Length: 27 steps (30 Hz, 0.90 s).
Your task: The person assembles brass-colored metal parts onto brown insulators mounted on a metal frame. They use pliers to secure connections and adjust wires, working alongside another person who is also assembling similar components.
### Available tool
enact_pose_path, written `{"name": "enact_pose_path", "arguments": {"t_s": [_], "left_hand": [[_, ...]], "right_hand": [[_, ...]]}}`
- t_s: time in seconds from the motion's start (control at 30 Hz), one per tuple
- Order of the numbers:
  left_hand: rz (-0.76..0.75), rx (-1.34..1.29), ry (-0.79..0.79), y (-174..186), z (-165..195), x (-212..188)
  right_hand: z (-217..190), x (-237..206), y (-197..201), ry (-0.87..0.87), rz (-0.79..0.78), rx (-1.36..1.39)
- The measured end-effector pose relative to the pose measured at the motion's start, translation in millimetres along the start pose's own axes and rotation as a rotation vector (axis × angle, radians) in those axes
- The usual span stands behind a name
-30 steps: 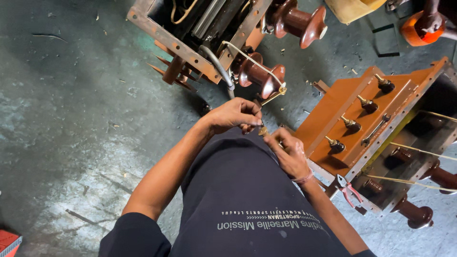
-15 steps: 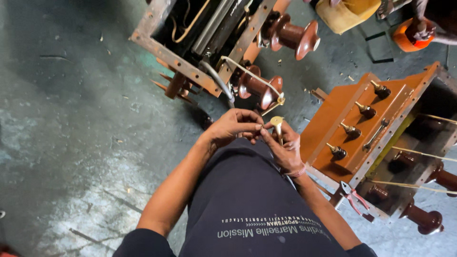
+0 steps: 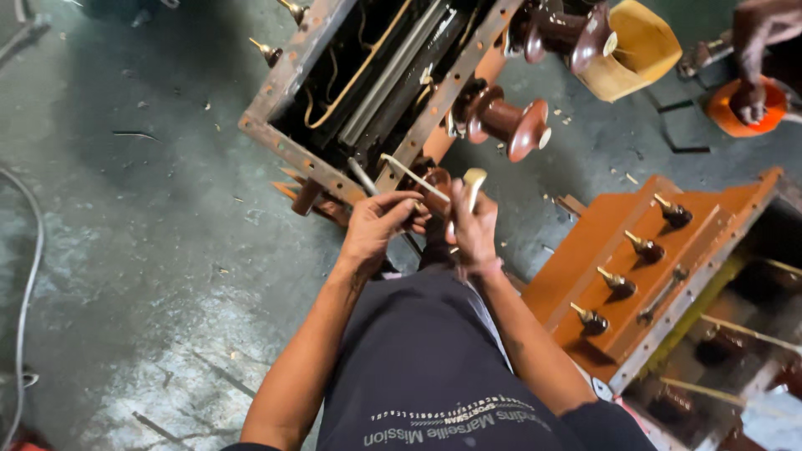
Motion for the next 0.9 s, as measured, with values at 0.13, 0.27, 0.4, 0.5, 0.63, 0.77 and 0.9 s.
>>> {"name": "enact_pose_path", "arguments": {"t_s": [0.13, 0.27, 0.4, 0.5, 0.63, 0.77, 0.9], "left_hand": [[0.177, 0.080, -0.234, 15.0, 42.9, 37.8], [0.313, 0.058, -0.319, 33.6, 67.6, 75.3], [0.376, 0.073, -0.333, 42.9, 74.9, 92.9], [0.388, 0.087, -0.363, 43.5, 77.4, 94.8], [0.448, 0.109, -0.376, 45.1, 77.3, 93.8], [0.481, 0.120, -0.381, 43.7, 78.3, 99.7], [0.491, 0.146, -0.374, 42.1, 80.0, 114.2]], "right_hand": [[10.5, 113.6, 9.5, 0.108, 0.006, 0.170], [13.1, 176.4, -19.6, 0.172, -0.131, 0.264], [32.8, 203.8, -49.2, 0.032, -0.355, 0.273], [30.4, 211.4, -66.2, 0.083, -0.540, 0.294], [32.0, 219.4, -62.4, 0.120, -0.540, 0.352], [49.0, 219.6, -49.4, -0.046, -0.464, 0.398], [43.8, 217.4, -38.6, -0.033, -0.393, 0.393]]}}
Point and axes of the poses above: each hand's wrist, its own x-axis towards the middle knuckle, its own y-axis out of the back of the hand, z = x × y, the point moved 10 cm from there along x, towards the middle knuckle, and after that the axes turned 10 degrees about -z, right-handed, at the moved point
